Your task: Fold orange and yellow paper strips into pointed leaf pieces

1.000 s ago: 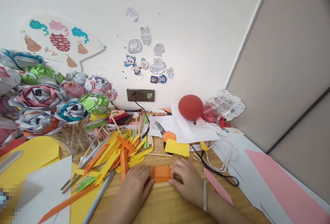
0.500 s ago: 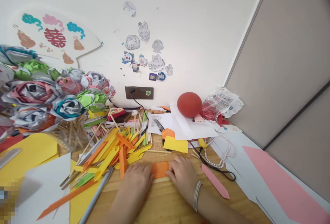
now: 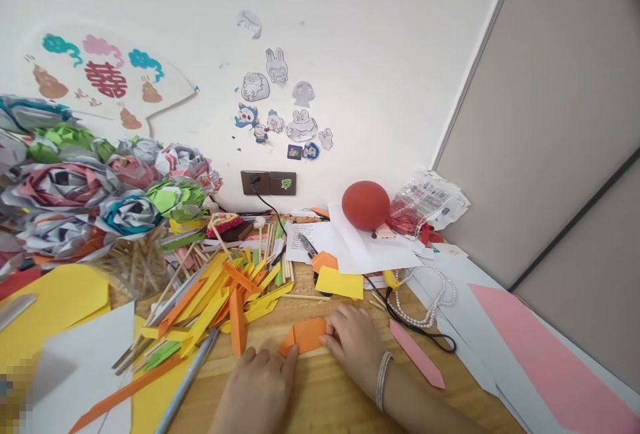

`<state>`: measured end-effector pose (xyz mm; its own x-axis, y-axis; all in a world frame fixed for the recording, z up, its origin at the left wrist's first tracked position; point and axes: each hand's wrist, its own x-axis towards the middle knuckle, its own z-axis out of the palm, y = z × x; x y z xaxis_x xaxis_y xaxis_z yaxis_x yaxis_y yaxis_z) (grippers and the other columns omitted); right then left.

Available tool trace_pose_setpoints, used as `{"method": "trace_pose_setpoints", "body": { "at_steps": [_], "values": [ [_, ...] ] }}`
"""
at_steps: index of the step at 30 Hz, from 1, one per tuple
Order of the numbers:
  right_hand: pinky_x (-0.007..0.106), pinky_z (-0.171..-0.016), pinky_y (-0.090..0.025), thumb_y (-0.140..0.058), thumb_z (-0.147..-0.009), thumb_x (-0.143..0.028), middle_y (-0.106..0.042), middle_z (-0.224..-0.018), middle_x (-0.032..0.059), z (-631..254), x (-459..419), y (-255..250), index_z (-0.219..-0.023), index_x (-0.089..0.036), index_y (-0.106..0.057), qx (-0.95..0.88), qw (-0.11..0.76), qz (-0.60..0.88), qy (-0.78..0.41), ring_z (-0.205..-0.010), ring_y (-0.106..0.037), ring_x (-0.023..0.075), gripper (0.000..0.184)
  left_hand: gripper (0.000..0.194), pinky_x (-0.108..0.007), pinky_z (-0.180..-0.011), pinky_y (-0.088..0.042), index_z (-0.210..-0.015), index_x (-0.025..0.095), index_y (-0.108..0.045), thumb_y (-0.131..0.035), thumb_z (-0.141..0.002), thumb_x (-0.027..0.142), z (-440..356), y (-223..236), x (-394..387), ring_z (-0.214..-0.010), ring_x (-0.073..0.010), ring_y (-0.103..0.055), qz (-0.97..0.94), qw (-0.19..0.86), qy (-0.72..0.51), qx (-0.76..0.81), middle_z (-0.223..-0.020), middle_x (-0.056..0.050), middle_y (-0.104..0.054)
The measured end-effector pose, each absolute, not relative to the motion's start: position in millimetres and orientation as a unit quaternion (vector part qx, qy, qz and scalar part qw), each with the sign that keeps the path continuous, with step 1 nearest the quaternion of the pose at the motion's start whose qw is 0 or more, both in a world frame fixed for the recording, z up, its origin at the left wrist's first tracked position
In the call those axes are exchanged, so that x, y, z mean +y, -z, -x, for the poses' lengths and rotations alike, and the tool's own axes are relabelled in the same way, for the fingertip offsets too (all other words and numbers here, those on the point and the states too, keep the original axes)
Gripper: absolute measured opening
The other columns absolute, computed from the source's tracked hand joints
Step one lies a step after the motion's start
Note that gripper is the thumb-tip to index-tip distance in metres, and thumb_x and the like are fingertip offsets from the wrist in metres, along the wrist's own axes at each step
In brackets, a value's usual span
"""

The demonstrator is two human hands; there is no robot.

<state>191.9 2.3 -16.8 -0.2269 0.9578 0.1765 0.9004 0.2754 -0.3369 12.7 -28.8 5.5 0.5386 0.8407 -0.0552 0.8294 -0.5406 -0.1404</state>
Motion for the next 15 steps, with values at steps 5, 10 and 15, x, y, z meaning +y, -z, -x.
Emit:
{"method": "trace_pose_setpoints", "body": {
  "at_steps": [5, 10, 15],
  "values": [
    [0.027, -0.068, -0.029, -0.067, -0.077, -0.024, -0.059, -0.078, -0.0034, -198, 3, 16, -0.074, -0.020, -0.058, -0.777, 0.205, 0.584, -0.115, -0.077, -0.051, 0.0151, 0.011, 0.049, -0.039, -0.073, -0.050, -0.113, 0.023, -0.062, -0.040, -0.075, 0.000, -5, -22, -28, -0.079, -0.0251, -0.066, 0.864, -0.028, -0.057, -0.499, -0.087, -0.007, -0.072],
    [0.026, -0.069, -0.029, -0.068, -0.076, -0.025, -0.059, -0.076, -0.0036, -201, 4, 17, -0.071, -0.019, -0.058, -0.772, 0.220, 0.580, -0.140, -0.076, -0.050, 0.0141, 0.012, 0.043, -0.029, -0.067, -0.049, -0.103, 0.026, -0.067, -0.042, -0.075, 0.005, 8, -22, -24, -0.073, -0.0220, -0.067, 0.872, -0.044, -0.018, -0.487, -0.081, -0.003, -0.072],
    [0.026, -0.069, -0.030, -0.068, -0.074, -0.023, -0.059, -0.077, -0.0032, -201, 4, 19, -0.070, -0.019, -0.058, -0.767, 0.237, 0.578, -0.144, -0.077, -0.050, 0.0148, 0.011, 0.051, -0.034, -0.062, -0.048, -0.110, 0.022, -0.064, -0.043, -0.068, 0.001, 10, 2, -26, -0.069, -0.0253, -0.065, 0.875, 0.052, -0.023, -0.482, -0.076, -0.006, -0.071]
  ]
}}
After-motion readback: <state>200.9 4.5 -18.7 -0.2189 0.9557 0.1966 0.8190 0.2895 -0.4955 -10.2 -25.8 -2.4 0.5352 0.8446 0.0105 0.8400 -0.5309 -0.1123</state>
